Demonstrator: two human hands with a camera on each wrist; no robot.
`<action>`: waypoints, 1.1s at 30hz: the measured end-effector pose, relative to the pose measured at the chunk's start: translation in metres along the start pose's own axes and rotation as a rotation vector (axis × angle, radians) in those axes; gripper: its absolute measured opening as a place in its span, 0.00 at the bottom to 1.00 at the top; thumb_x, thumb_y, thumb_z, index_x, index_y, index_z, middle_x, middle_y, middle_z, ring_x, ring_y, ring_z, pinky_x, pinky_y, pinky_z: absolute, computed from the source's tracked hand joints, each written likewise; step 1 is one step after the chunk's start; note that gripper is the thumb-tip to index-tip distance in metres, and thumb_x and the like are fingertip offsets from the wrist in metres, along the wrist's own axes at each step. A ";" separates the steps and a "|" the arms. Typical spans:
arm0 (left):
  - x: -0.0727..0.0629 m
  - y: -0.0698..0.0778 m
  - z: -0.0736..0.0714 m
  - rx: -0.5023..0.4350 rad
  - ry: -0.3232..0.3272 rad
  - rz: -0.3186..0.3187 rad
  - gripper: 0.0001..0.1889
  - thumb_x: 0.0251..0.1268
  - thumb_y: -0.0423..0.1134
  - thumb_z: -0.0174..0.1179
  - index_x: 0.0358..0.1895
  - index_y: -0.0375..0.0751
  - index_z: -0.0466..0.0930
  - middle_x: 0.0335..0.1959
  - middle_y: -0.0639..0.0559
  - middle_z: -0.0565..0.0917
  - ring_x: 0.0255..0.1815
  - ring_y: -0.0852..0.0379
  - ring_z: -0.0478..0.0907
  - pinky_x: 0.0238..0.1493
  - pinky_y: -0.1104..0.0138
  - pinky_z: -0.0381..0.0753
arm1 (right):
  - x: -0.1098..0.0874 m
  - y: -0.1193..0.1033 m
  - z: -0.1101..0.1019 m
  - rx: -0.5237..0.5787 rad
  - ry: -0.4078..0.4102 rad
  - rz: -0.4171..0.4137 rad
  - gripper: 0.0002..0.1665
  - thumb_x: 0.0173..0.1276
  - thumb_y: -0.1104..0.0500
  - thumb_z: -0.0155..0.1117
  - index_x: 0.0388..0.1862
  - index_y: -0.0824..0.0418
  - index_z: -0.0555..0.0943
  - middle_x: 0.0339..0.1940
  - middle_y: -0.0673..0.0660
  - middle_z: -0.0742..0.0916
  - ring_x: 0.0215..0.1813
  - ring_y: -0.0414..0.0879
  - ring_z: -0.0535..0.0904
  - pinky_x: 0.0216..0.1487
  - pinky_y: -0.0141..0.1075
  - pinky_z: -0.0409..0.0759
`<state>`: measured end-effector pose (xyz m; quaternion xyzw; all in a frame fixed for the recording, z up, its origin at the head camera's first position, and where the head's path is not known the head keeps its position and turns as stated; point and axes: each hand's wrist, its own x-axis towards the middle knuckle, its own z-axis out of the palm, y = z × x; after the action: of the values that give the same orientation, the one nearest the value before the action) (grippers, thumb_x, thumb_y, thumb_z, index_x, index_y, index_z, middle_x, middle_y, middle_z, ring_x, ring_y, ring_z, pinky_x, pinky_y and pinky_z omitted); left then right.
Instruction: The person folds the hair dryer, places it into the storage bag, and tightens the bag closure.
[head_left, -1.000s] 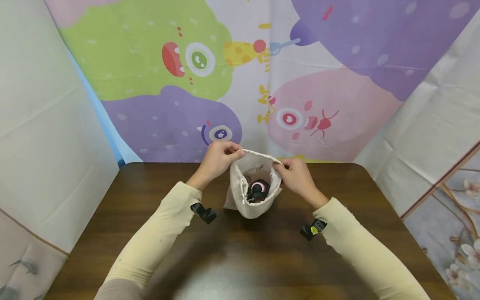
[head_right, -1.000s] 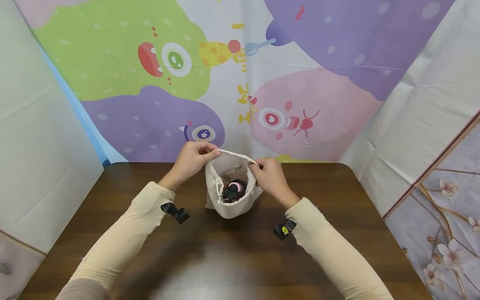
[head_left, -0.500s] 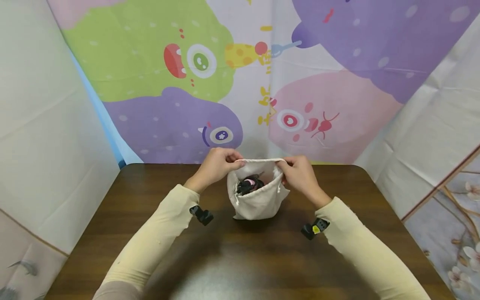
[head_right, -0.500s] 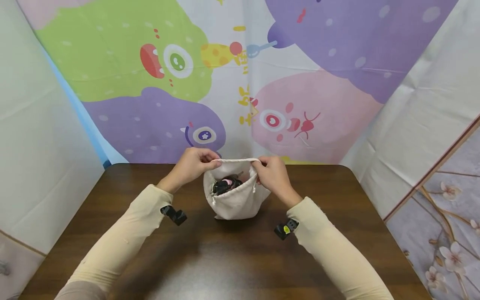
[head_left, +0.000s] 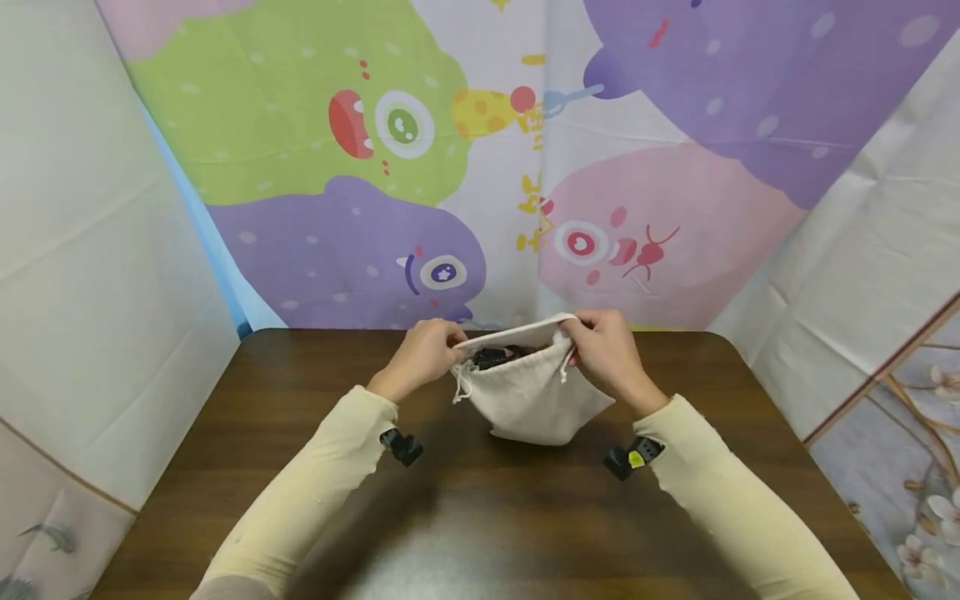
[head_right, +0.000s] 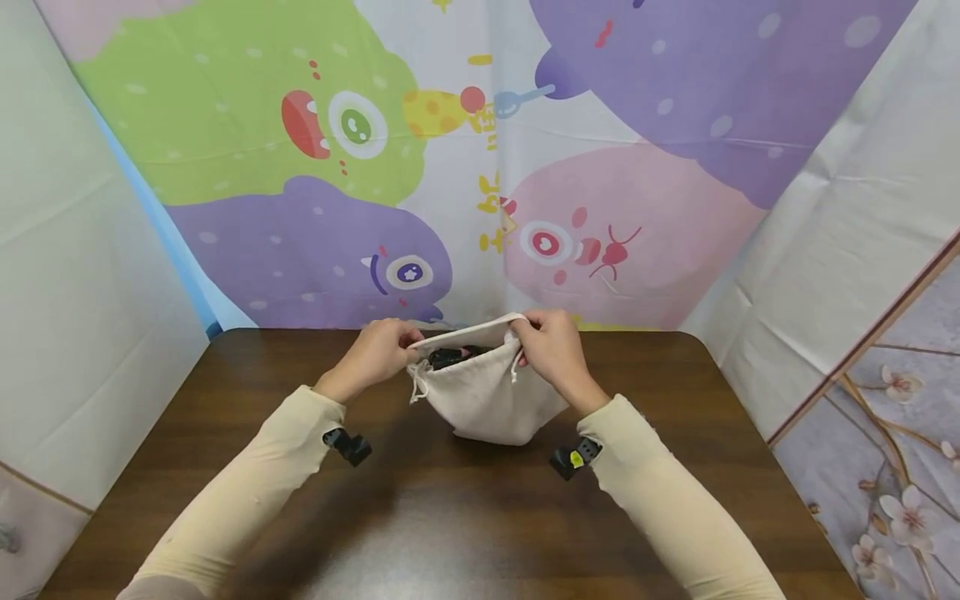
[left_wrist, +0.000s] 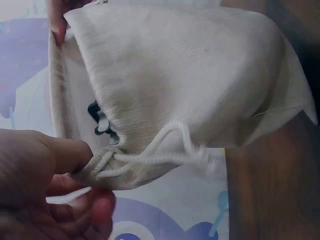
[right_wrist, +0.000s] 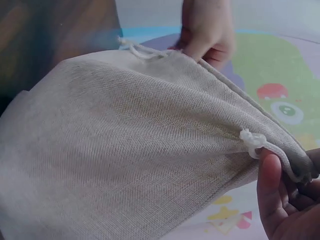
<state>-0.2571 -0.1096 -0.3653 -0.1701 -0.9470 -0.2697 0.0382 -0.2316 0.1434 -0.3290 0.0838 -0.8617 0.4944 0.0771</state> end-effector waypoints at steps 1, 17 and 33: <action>-0.001 -0.001 0.000 -0.003 -0.011 -0.022 0.05 0.62 0.39 0.64 0.35 0.43 0.87 0.29 0.53 0.85 0.29 0.57 0.76 0.33 0.65 0.73 | 0.000 0.000 -0.001 0.014 0.001 0.005 0.16 0.69 0.60 0.56 0.30 0.69 0.85 0.11 0.45 0.79 0.14 0.41 0.76 0.19 0.31 0.75; -0.004 -0.009 -0.020 -0.635 -0.398 -0.302 0.11 0.72 0.38 0.44 0.38 0.34 0.73 0.18 0.46 0.83 0.19 0.56 0.82 0.27 0.62 0.85 | 0.006 0.012 -0.010 -0.035 -0.010 0.018 0.16 0.68 0.57 0.59 0.31 0.69 0.86 0.07 0.47 0.78 0.11 0.38 0.74 0.16 0.31 0.70; -0.002 -0.009 -0.037 -0.674 -0.399 -0.221 0.06 0.71 0.33 0.44 0.41 0.35 0.70 0.24 0.50 0.84 0.27 0.58 0.83 0.36 0.64 0.84 | 0.005 0.025 -0.023 -0.113 -0.107 -0.015 0.14 0.69 0.58 0.60 0.30 0.68 0.85 0.14 0.58 0.82 0.14 0.39 0.74 0.20 0.32 0.72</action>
<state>-0.2593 -0.1365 -0.3387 -0.1194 -0.8069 -0.5294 -0.2334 -0.2407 0.1759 -0.3374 0.1120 -0.8905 0.4393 0.0394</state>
